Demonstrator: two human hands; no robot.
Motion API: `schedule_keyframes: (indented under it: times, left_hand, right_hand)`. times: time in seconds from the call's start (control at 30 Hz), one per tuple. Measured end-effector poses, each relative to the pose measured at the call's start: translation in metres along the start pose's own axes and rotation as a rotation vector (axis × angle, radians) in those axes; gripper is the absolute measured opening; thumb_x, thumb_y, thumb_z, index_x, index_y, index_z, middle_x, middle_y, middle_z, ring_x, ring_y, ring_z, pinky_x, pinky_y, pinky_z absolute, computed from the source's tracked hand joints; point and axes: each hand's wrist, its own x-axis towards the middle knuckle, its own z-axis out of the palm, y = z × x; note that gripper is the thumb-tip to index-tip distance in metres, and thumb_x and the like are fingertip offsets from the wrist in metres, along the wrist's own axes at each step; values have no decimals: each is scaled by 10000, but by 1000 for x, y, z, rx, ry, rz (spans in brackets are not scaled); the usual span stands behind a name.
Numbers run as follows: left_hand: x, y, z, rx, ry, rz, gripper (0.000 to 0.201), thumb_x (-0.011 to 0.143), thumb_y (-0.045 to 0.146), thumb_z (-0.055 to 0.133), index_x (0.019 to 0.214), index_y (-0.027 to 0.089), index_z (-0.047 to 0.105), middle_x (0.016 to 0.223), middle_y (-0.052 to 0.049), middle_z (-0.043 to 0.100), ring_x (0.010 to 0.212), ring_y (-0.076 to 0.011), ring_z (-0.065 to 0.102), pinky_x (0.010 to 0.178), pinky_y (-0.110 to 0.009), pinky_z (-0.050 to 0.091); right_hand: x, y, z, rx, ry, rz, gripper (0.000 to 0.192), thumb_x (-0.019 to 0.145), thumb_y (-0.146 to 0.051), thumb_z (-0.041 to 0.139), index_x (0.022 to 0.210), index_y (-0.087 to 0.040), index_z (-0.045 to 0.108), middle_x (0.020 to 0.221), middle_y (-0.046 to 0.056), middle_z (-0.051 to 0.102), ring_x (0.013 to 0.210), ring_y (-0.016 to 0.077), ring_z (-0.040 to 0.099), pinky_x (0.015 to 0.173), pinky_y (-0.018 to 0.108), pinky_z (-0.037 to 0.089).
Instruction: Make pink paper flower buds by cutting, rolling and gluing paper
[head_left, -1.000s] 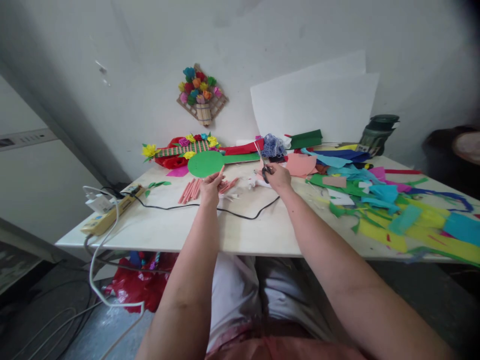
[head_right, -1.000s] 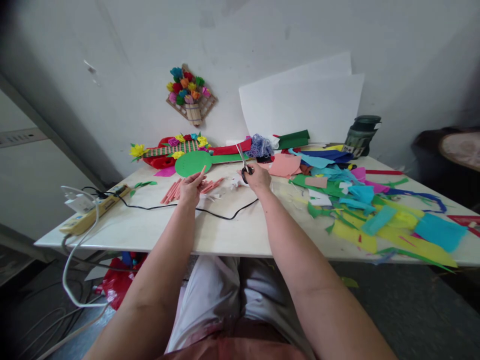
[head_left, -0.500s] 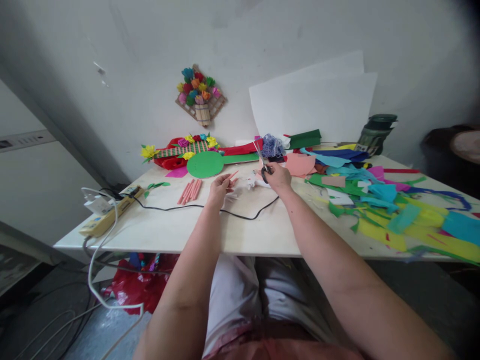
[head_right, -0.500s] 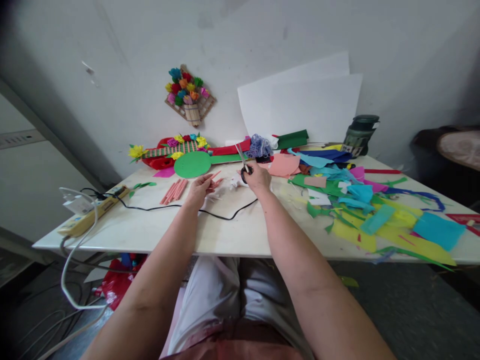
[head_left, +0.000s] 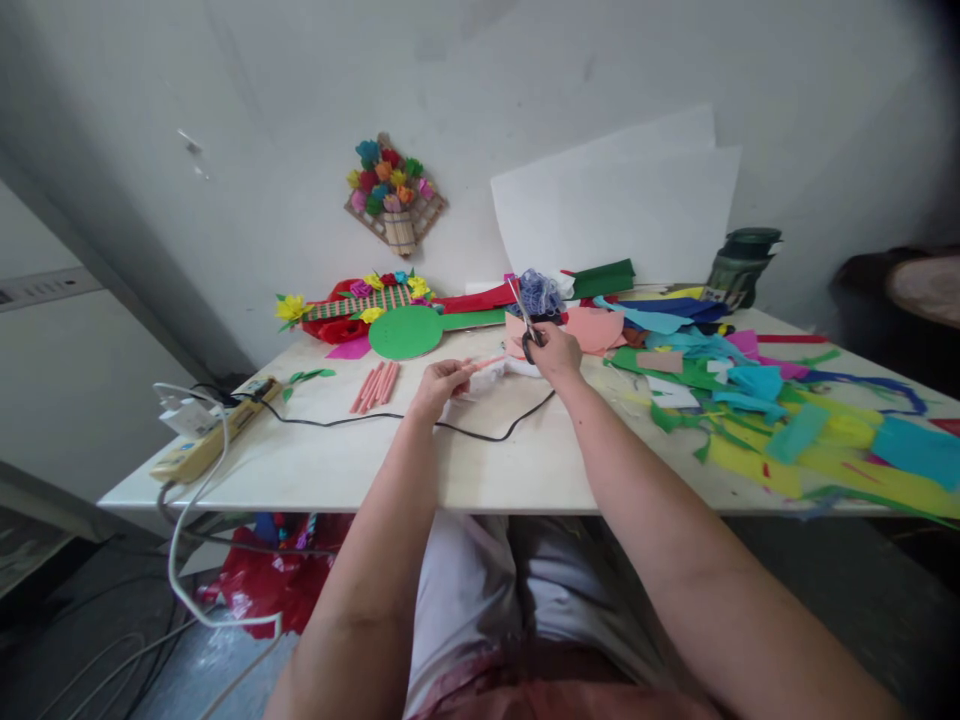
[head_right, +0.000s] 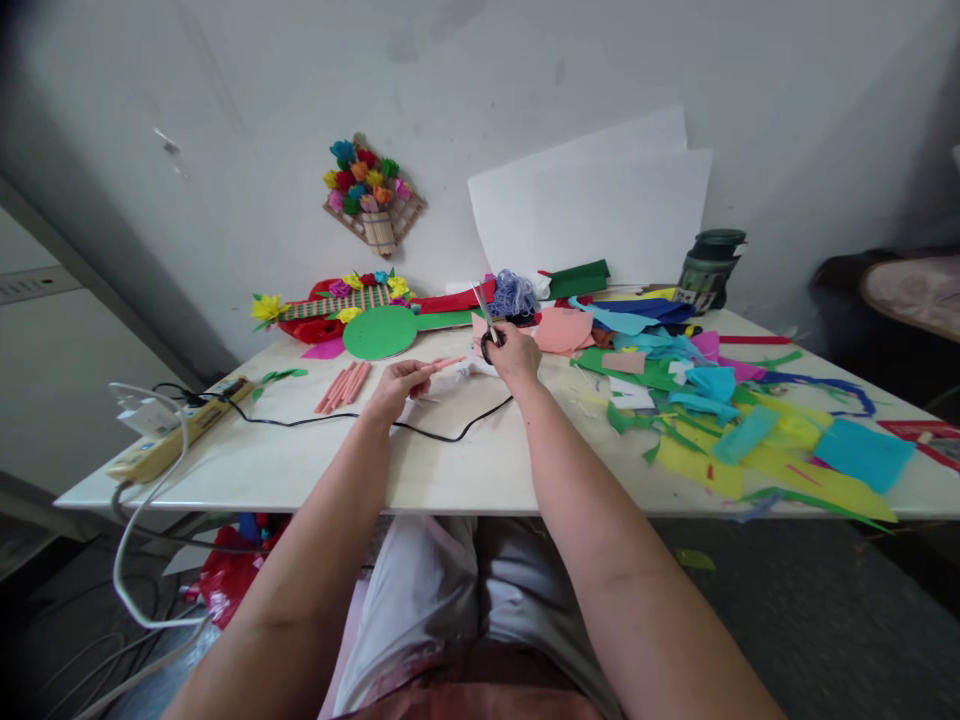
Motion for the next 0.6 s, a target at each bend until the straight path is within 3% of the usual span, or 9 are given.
schedule_keyframes:
  times: [0.17,0.3,0.37,0.47,0.6]
  left_hand:
    - [-4,6,4,264,-209,31,296,697,401,623,538,151,616,450,14,521,430,-81,394,521,-256,330]
    - [-3,4,8,317,-256,0,130,600,290,704,561,169,679,429,12,521,410,-94,394,489,-250,296]
    - [-3,3,9,286,-218,10,100,551,241,733,636,190,716,429,23,529,407,-97,391,476,-243,284]
    - [-2,1,8,314,-124,91,95,594,244,702,678,208,731,431,30,538,432,-109,414,510,-244,323]
    - [0,0,5,392,99,177,110,674,246,633,601,204,703,575,-16,626,606,-159,527,613,-257,383]
  right_hand:
    - [0,0,1,2,-8,-2,340,737,-446,589,999,-240,652,905,59,701,844,229,634,726,325,461]
    - [-2,-1,1,12,-28,-11,327,735,-427,593,997,-241,656,895,60,703,868,229,638,739,321,463]
    - [-2,0,2,39,-32,-21,323,723,-419,610,986,-238,660,884,57,705,869,226,640,744,318,465]
    - [0,2,6,138,-39,-44,307,700,-396,638,949,-218,665,846,52,705,833,208,645,737,307,473]
    - [1,1,8,464,-125,-32,328,653,-409,674,889,-183,652,717,30,679,684,173,632,610,271,483]
